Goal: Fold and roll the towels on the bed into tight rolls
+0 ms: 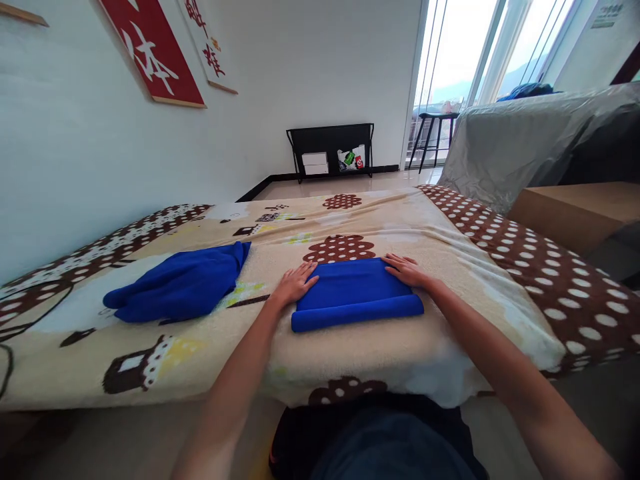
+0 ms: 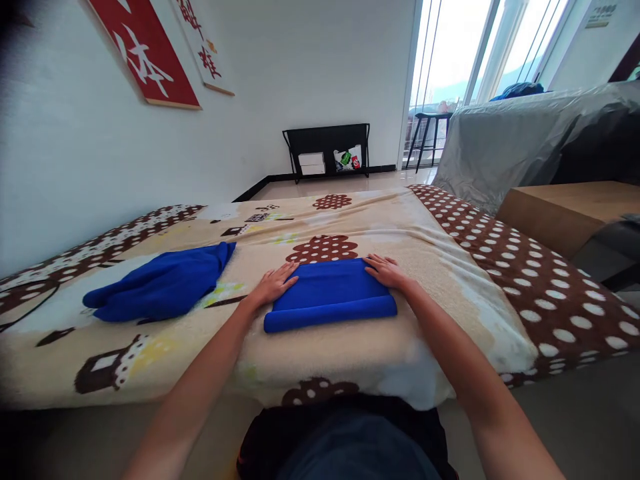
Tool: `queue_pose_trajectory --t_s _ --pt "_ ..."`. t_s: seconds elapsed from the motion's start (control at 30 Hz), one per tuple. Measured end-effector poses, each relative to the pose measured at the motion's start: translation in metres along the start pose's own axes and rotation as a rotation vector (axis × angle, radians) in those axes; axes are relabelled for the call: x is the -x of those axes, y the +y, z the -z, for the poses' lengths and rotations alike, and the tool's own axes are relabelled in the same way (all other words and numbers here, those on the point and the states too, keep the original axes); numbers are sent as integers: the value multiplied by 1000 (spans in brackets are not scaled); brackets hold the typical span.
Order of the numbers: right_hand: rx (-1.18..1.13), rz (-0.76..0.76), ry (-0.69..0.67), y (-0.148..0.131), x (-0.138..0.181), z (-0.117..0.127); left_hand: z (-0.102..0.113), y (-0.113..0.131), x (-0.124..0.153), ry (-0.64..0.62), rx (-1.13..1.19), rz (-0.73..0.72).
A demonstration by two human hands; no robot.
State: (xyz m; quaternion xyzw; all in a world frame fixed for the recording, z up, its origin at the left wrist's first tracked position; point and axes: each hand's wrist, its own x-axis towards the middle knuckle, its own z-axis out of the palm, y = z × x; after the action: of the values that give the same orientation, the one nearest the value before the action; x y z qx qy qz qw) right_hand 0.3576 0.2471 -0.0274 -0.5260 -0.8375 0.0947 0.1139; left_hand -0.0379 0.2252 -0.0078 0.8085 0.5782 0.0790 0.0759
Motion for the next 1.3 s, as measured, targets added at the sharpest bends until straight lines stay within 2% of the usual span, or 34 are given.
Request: queue_pose_trajectory --t_s 0.13,0.27,0.33,0.4,0.47,0.53,0.63,0.77,1.0,1.13,1.3 --pt "18 -87 99 17 19 11 9 -5 13 118 3 91" --pt "19 -177 286 3 52 20 19 16 52 293 11 99" --pt "-23 -98 381 -12 79 23 21 33 86 365 6 12" --pt "-67 68 406 -28 109 23 21 51 120 391 -33 -138" --pt "-67 203 364 -41 133 21 19 64 145 352 -98 -265" --pt "-33 263 321 -47 148 16 15 71 157 291 -149 -314" --pt "13 299 294 -46 152 8 6 69 156 277 -158 -308" --pt "26 294 302 -42 140 6 -2 54 145 303 -97 -229" --pt "-95 195 332 -35 117 6 0 29 134 267 64 -81" --pt "-140 195 313 -32 116 10 4 23 134 282 55 -125" --pt "-172 215 250 -39 134 22 15 28 149 248 79 -204"
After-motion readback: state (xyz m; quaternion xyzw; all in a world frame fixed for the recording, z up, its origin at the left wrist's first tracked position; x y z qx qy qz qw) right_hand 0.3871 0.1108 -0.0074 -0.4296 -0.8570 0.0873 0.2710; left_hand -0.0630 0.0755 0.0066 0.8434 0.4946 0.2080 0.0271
